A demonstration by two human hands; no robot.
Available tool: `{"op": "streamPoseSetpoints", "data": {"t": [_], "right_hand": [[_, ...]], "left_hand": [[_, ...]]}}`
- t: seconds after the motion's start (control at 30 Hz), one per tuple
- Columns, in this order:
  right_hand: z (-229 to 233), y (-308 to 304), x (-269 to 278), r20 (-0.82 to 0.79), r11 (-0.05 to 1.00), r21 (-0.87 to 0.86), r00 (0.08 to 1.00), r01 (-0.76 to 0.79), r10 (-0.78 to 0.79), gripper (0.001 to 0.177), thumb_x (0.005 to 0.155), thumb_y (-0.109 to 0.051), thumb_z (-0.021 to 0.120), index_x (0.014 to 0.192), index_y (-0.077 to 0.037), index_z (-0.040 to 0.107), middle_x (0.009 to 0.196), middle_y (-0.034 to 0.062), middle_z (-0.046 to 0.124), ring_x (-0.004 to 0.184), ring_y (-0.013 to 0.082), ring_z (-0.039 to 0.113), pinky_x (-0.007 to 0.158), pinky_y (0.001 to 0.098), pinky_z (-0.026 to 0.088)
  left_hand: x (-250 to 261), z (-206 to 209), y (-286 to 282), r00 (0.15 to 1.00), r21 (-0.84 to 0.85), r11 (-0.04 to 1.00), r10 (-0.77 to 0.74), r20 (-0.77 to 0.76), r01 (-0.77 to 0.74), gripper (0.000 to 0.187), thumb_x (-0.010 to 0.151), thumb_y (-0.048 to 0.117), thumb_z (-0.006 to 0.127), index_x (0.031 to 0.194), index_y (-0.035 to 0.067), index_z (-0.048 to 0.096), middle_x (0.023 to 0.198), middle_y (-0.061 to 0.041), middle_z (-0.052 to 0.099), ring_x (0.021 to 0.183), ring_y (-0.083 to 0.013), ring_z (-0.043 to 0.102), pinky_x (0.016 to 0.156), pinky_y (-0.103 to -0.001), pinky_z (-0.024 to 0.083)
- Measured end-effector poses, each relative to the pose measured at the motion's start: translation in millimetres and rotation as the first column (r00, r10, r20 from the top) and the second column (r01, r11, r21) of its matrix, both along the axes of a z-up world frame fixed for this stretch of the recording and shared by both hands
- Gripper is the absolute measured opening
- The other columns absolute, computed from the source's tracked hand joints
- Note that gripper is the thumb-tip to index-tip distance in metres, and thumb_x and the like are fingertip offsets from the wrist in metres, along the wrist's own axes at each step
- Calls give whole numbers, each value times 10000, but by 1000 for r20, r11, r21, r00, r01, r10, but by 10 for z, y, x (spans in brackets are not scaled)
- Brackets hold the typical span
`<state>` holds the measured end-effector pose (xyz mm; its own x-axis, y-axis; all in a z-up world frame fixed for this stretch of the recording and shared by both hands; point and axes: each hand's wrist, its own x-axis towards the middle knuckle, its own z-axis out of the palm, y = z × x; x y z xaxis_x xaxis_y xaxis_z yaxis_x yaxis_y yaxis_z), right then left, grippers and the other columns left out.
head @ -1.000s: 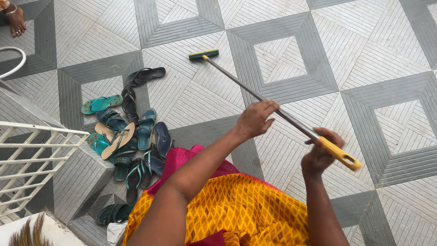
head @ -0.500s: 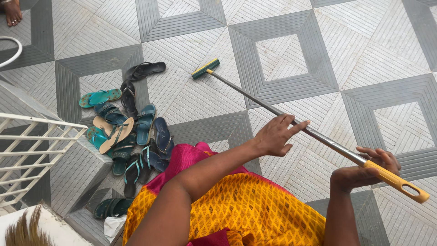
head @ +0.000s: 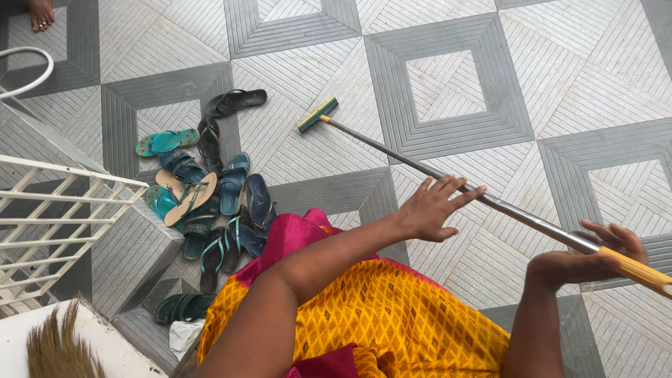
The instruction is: The person assembles a floor squeegee by sliding a metal pole into the head and securing the handle.
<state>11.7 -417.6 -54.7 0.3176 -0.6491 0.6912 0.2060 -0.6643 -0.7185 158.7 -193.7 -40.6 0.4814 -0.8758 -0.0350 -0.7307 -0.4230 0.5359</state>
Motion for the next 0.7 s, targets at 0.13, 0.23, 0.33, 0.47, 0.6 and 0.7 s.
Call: {"op": "streamPoseSetpoints", "data": {"t": [0.13, 0.23, 0.33, 0.47, 0.6, 0.7], "right_hand": [[12, 30, -43, -89, 985, -154, 992, 73, -88, 583, 1159, -588, 236, 1362, -64, 390, 1345, 126, 459, 1060, 201, 673, 839, 268, 635], [27, 450, 163, -168, 966, -123, 964, -229, 207, 527, 1211, -551, 358, 1423, -72, 299, 1398, 131, 457, 1234, 215, 618, 1118, 394, 503], [152, 611, 212, -360, 930, -14, 869, -368, 338, 608, 1157, -551, 388, 1496, -51, 314, 1408, 180, 472, 1272, 212, 575, 1190, 448, 467], [111, 430, 165, -430, 949, 94, 848, -300, 310, 653, 1175, -521, 380, 1576, -8, 321, 1288, 161, 653, 1133, 198, 626, 995, 380, 508], [52, 83, -48, -130, 973, 138, 970, -188, 206, 655, 1170, -579, 317, 1534, -34, 309, 1088, 93, 704, 904, 143, 693, 818, 266, 566], [51, -14, -66, -60, 997, -64, 998, 32, -35, 588, 1183, -579, 203, 1461, -74, 316, 1104, 54, 629, 988, 140, 705, 988, 315, 657]], "left_hand": [[130, -108, -34, 993, -86, 996, 14, 119, -3, 601, 903, 158, 654, 1464, 13, 493, 1284, -171, 638, 1216, -291, 633, 1144, -478, 483], [427, -238, 65, 986, 174, 973, 137, 94, -152, 255, 1000, 41, 539, 1210, -2, 678, 1156, -152, 701, 1125, -308, 713, 1058, -439, 550], [662, -343, 160, 954, 192, 942, 246, 169, -277, 344, 1024, 50, 529, 1354, -8, 609, 1300, -246, 650, 1266, -389, 624, 1118, -497, 473], [611, -238, 170, 957, 323, 902, 254, 142, -288, 717, 923, 31, 498, 1533, 379, 350, 1594, -251, 270, 1504, -470, 145, 1188, -698, 96], [221, -167, -134, 987, 124, 992, 40, -158, -20, 809, 998, 132, 531, 1584, 495, 106, 1705, -130, 152, 1574, -352, 60, 1225, -670, 35], [-33, -293, -251, 980, 30, 995, -93, -176, 100, 934, 901, 274, 663, 1561, 453, 27, 1695, -142, 98, 1567, -353, 52, 1232, -610, 106]]}}
